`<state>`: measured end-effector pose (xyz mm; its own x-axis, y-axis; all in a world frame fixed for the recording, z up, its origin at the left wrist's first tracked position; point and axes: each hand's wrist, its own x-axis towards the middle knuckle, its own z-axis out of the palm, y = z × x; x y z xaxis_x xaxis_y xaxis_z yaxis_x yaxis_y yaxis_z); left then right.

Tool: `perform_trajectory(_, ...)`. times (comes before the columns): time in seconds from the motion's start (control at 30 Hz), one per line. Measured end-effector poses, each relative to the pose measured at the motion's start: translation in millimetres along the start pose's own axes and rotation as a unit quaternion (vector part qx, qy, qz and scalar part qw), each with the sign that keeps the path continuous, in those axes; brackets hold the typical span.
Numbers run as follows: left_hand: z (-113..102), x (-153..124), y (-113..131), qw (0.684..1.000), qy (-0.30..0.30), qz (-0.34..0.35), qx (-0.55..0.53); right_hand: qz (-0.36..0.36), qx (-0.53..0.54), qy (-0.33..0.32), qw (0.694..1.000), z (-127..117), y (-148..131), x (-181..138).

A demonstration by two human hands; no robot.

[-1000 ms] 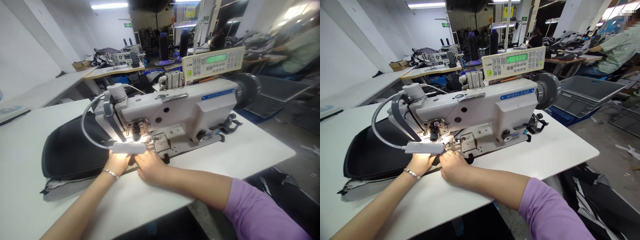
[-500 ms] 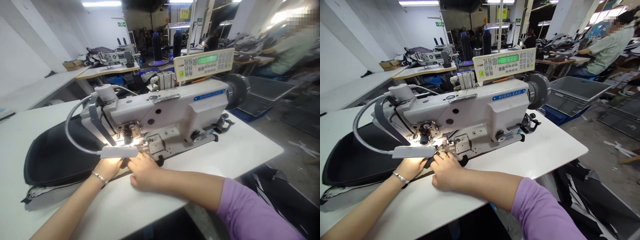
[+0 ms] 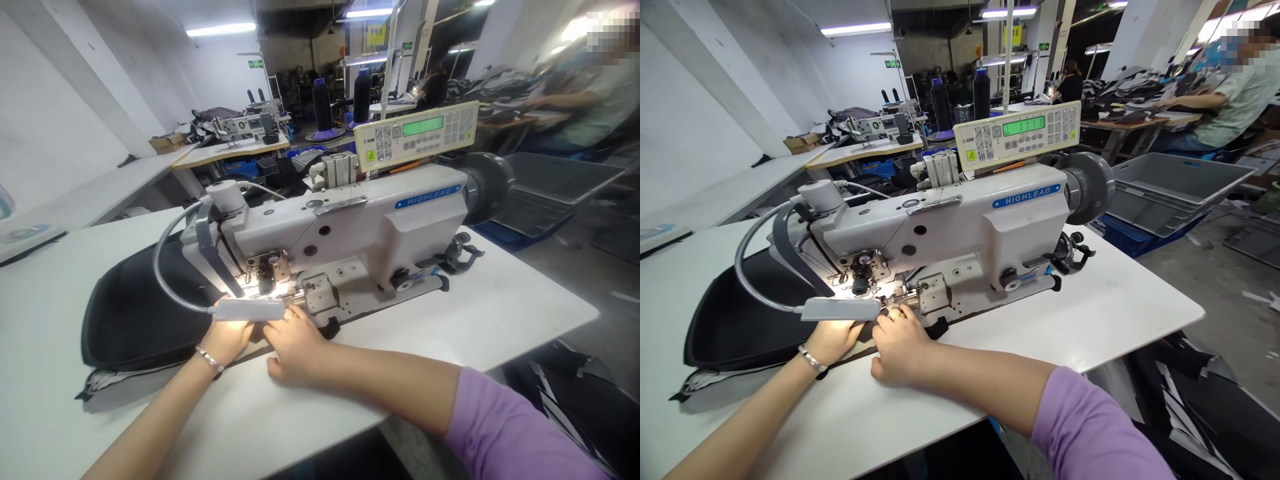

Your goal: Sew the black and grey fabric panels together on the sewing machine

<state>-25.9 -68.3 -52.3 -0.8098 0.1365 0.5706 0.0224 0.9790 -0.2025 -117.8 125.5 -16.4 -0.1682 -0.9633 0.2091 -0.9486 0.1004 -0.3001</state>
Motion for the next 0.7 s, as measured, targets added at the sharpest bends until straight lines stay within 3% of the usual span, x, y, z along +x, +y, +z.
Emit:
perform_trajectory(0.23,-9.4,8.5,11.7,1.000,-0.011,0.005,-0.014,0.000,0.006,0.007,1.000,5.5,1.1,-1.0)
perform_trajectory(0.43,-18.3,5.4,16.5,0.994,-0.086,-0.007,-0.073,-0.015,0.008,0.018,1.000,8.4,-2.7,-5.8)
perform_trajectory(0.7,-18.5,14.2,18.7,0.993,-0.093,-0.005,-0.069,-0.034,-0.003,0.023,0.999,12.1,-6.2,-2.6)
